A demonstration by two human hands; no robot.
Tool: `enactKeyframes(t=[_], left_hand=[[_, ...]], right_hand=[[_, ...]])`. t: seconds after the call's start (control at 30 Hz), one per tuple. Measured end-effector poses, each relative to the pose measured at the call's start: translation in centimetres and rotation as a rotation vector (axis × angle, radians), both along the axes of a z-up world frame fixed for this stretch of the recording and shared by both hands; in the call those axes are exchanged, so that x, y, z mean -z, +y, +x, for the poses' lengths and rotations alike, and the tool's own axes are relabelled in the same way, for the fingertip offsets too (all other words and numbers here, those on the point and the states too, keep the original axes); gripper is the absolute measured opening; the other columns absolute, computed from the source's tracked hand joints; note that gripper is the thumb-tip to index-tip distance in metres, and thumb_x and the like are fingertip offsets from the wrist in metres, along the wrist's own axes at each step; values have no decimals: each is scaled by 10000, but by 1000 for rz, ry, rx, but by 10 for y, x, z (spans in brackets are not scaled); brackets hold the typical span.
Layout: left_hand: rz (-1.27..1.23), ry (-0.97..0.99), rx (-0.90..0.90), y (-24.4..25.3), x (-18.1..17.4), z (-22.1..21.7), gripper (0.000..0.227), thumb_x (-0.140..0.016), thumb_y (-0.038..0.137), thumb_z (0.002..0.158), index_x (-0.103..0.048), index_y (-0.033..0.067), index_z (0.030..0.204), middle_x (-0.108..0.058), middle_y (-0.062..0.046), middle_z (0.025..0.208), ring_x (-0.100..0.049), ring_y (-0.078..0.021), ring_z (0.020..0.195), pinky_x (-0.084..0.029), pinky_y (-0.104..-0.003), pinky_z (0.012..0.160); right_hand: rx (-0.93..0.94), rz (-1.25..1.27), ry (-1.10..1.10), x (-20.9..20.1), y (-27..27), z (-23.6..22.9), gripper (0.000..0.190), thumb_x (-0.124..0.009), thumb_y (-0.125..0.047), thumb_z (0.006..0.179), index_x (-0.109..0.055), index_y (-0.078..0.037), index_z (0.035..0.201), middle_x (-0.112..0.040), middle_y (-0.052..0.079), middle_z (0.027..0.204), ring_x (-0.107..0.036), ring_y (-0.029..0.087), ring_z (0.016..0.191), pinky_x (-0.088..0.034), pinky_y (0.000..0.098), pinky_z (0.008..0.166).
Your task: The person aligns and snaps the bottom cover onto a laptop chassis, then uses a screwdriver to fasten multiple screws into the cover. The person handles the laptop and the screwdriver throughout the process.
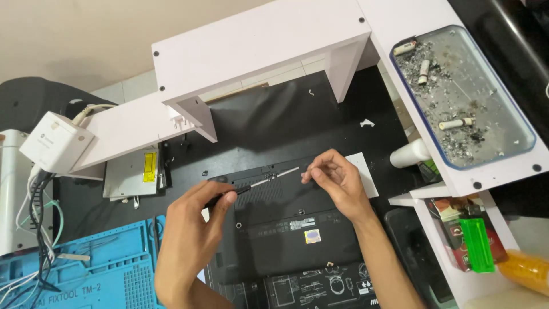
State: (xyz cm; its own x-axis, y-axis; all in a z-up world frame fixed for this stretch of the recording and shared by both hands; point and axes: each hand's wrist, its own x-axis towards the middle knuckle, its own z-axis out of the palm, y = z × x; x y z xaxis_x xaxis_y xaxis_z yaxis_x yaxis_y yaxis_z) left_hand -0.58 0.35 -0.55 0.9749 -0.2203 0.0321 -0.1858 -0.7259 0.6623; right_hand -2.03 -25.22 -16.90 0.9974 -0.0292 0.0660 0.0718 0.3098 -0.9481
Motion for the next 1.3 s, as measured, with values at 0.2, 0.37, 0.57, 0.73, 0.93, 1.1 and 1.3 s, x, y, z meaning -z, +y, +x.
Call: enactKeyframes(t=[0.2,0.37,0.57,0.73,0.93,1.1,1.3], left_hand=[[-4,-21,31,-2,0,0,155,-710,158,891,-732,15,948,-718,-132,844,-686,-332,709,-514,-395,625],[19,52,-8,-10,-8,0,161,-713,170,886,-745,26,948,-706,-122,803,-637,-304,604,-490,-392,561],[20,52,-11,-15,-6,2,170,-722,183,881,-749,35,960,-696,-116,803,-635,-273,589,-488,-371,508],[-14,-5,-6,-14,-3,1,171,-722,176,887,-742,32,977,-701,-115,832,-670,-264,639,-503,-354,503],[20,16,-19,-15,-6,1,164,-724,168,877,-756,35,969,-705,-118,832,-649,-299,617,-495,-376,536],[25,-6,15,-14,-5,-2,167,-724,171,880,-750,30,964,-691,-118,802,-661,-274,634,-509,-374,588],[56,34,-14,-16,-6,0,189,-730,174,864,-758,40,995,-688,-113,789,-645,-269,598,-505,-373,571]], right_hand=[[23,-8,13,4,-4,3,65,-659,-60,993,-635,-23,1040,-732,99,920,-726,181,920,-599,334,913],[21,51,37,10,-4,0,66,-668,-40,984,-642,-17,1040,-726,98,932,-718,174,922,-587,331,887],[28,104,19,11,-4,0,83,-657,-80,996,-632,-22,1050,-721,98,943,-717,175,926,-589,351,894],[1,155,5,18,-6,1,116,-641,-134,1021,-623,-24,1055,-731,113,940,-719,188,930,-595,376,914],[16,115,16,17,-6,2,133,-631,-157,1030,-626,-23,1037,-734,114,953,-729,193,937,-590,375,921],[17,112,35,14,-6,1,110,-633,-126,1028,-643,-17,1042,-732,113,946,-723,195,942,-586,363,935],[17,126,15,14,-5,1,111,-640,-120,1026,-638,-12,1052,-730,104,953,-722,180,943,-594,362,924]])
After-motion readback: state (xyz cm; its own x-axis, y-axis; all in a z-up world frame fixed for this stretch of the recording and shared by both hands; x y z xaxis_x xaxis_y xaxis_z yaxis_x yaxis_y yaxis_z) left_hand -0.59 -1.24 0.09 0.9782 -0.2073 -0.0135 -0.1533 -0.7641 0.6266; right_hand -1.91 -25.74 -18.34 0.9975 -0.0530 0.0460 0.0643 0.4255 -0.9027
